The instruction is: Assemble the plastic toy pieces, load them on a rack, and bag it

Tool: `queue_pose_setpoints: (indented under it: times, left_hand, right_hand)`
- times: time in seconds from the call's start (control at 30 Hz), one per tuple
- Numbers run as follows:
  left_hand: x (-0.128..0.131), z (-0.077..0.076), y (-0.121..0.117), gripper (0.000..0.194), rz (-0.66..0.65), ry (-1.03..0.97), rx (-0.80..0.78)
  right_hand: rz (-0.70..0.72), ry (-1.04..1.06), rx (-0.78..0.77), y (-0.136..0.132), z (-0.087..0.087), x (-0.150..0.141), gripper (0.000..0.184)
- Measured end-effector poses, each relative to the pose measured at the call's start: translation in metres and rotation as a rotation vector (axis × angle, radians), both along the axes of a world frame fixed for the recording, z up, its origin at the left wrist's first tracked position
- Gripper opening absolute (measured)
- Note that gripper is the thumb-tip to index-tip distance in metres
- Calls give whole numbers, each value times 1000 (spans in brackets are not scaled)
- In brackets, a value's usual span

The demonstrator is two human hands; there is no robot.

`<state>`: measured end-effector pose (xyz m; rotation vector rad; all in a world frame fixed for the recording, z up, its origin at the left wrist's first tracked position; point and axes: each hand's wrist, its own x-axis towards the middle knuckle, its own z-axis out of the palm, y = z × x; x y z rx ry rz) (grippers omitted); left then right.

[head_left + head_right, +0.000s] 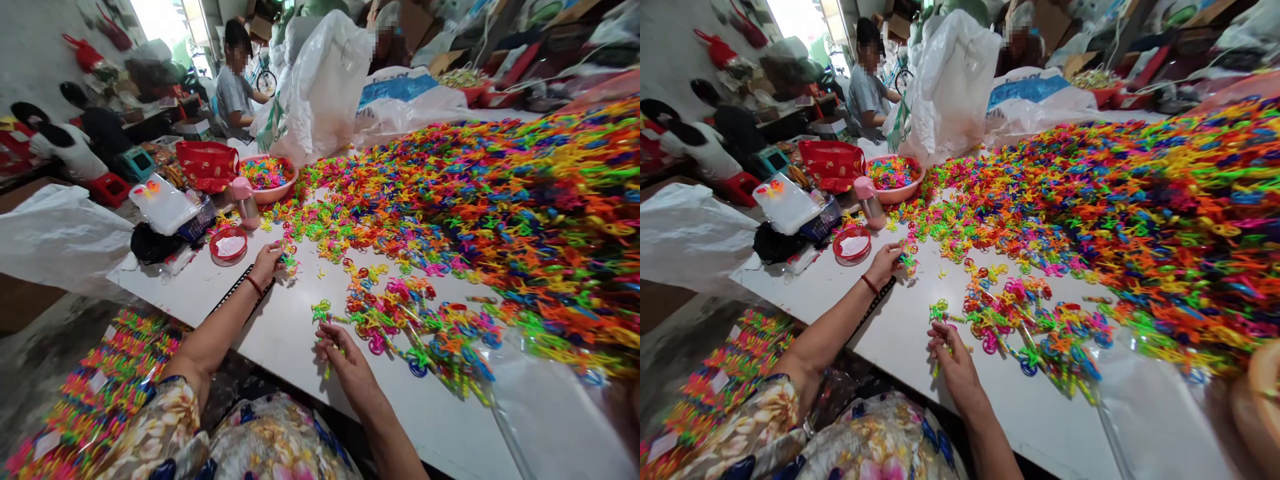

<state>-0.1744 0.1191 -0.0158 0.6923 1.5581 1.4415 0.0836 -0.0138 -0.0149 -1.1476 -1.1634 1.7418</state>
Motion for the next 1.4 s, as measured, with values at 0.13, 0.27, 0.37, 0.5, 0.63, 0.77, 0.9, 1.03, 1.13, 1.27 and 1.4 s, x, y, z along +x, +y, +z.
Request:
queue_pose_setpoints:
  times: [0.13, 0.27, 0.37, 0.5, 0.63, 0.77, 0.9, 1.03, 1.13, 1.27, 1.4]
  left_hand:
    - [9, 3, -26, 21, -73, -223, 17]
    - [16, -1, -43, 24, -99, -563, 55]
    - [21, -10, -46, 18, -84, -702, 26]
    - [25, -19, -45, 28, -18, -646, 2]
    - [28, -15, -51, 33, 4, -606, 49]
    - [33, -3, -66, 33, -26, -582, 103]
    - [43, 8, -85, 32, -92, -606, 165]
    - [57, 11, -102, 34, -89, -666, 130]
    - [70, 6, -113, 33, -93, -651, 105]
    - [87, -4, -120, 36, -127, -616, 107]
    - [102, -3, -127, 45, -158, -521, 100]
  right_hand:
    - [-53, 38, -13, 5, 1, -11, 41]
    - [-90, 160, -112, 8, 0, -14, 34]
    - [-101, 213, -201, 8, 1, -10, 34]
    - [-88, 283, -273, 7, 6, -6, 36]
    - [-66, 335, -346, 9, 7, -2, 34]
    - [-47, 380, -401, 10, 3, 1, 24]
    - [-78, 454, -427, 7, -1, 0, 25]
    - [-112, 515, -508, 1, -1, 1, 32]
    - [-150, 546, -505, -2, 0, 2, 28]
    - [-136, 558, -483, -3, 1, 4, 37]
    - [-73, 331, -307, -6, 2, 4, 47]
